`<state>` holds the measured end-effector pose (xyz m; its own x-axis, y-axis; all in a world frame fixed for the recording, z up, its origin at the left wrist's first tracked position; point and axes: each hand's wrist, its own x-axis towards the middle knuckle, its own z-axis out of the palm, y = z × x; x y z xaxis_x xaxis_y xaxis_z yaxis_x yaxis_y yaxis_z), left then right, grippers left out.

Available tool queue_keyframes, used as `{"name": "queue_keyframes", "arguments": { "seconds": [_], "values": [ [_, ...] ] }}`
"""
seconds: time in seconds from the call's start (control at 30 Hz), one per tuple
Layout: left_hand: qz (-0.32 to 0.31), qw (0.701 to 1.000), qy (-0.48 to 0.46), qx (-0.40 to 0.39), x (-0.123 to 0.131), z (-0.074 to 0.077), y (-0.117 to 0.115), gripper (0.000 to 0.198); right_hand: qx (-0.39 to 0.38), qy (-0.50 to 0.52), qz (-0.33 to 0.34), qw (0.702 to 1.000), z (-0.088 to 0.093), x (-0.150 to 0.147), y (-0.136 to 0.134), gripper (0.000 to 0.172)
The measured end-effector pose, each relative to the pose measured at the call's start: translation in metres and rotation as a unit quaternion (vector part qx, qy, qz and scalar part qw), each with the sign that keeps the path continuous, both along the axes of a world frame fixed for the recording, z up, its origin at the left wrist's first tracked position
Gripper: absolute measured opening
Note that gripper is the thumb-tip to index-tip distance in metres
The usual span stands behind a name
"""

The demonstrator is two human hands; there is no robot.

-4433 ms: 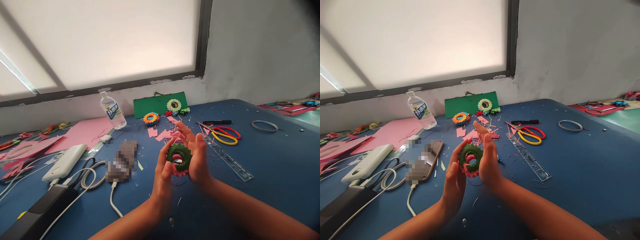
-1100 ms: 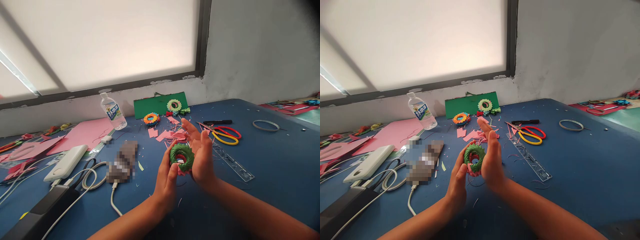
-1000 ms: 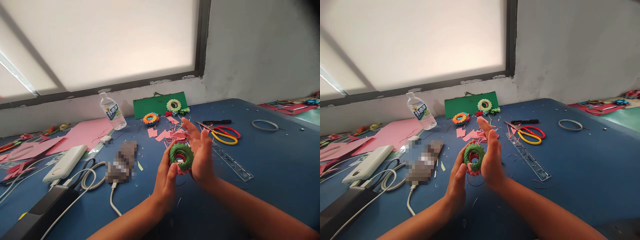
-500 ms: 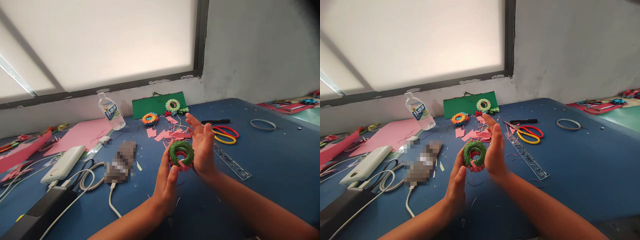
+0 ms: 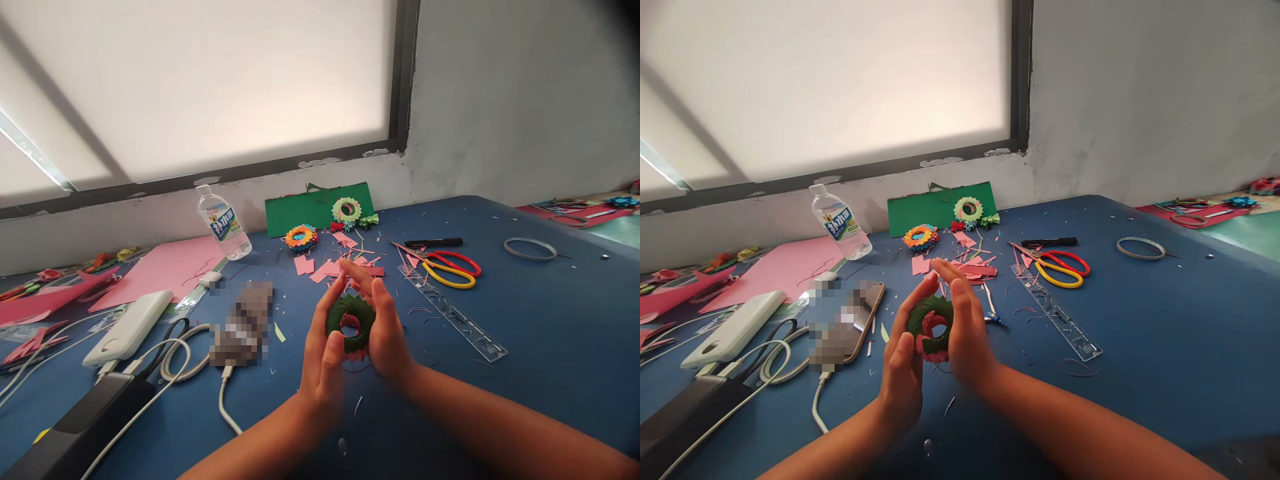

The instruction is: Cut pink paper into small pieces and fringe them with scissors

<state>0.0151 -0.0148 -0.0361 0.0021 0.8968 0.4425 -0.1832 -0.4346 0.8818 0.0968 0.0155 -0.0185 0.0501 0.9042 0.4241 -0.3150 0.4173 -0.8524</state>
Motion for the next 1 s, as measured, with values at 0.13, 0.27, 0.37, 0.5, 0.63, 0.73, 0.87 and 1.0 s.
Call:
{"name": "queue_keyframes", "arguments": {
  "seconds": [0.13,0.27,0.37,0.5,0.63,0.73,0.87,1.0],
  "values": [
    [0.022,0.999,0.002,0.025,-0.002,0.004,0.001,0.044,-0.065,0.015,0.05,0.996,-0.002,-0.004,-0.004,0.048],
    [0.031,0.999,0.004,0.025,-0.004,0.004,0.005,0.044,-0.106,0.037,0.106,0.988,-0.002,-0.006,-0.007,0.051],
    [0.061,0.998,0.008,0.014,-0.007,0.004,0.008,0.041,-0.105,0.035,0.124,0.986,-0.003,-0.007,-0.01,0.05],
    [0.095,0.995,0.013,0.028,-0.011,0.006,0.012,0.042,-0.081,0.022,0.152,0.985,-0.008,-0.009,-0.013,0.048],
    [0.123,0.991,0.009,0.045,-0.013,0.011,0.014,0.043,-0.088,0.027,0.185,0.978,-0.015,-0.013,-0.013,0.045],
    [0.127,0.99,0.013,0.059,-0.015,0.014,0.015,0.043,-0.099,0.01,0.174,0.98,-0.018,-0.014,-0.013,0.042],
    [0.145,0.987,0.024,0.067,-0.02,0.016,0.02,0.042,-0.096,-0.026,0.158,0.983,-0.016,-0.014,-0.014,0.041],
    [0.158,0.984,0.011,0.084,-0.027,0.018,0.031,0.044,-0.073,-0.048,0.143,0.986,-0.016,-0.015,-0.015,0.039]
  ]
}}
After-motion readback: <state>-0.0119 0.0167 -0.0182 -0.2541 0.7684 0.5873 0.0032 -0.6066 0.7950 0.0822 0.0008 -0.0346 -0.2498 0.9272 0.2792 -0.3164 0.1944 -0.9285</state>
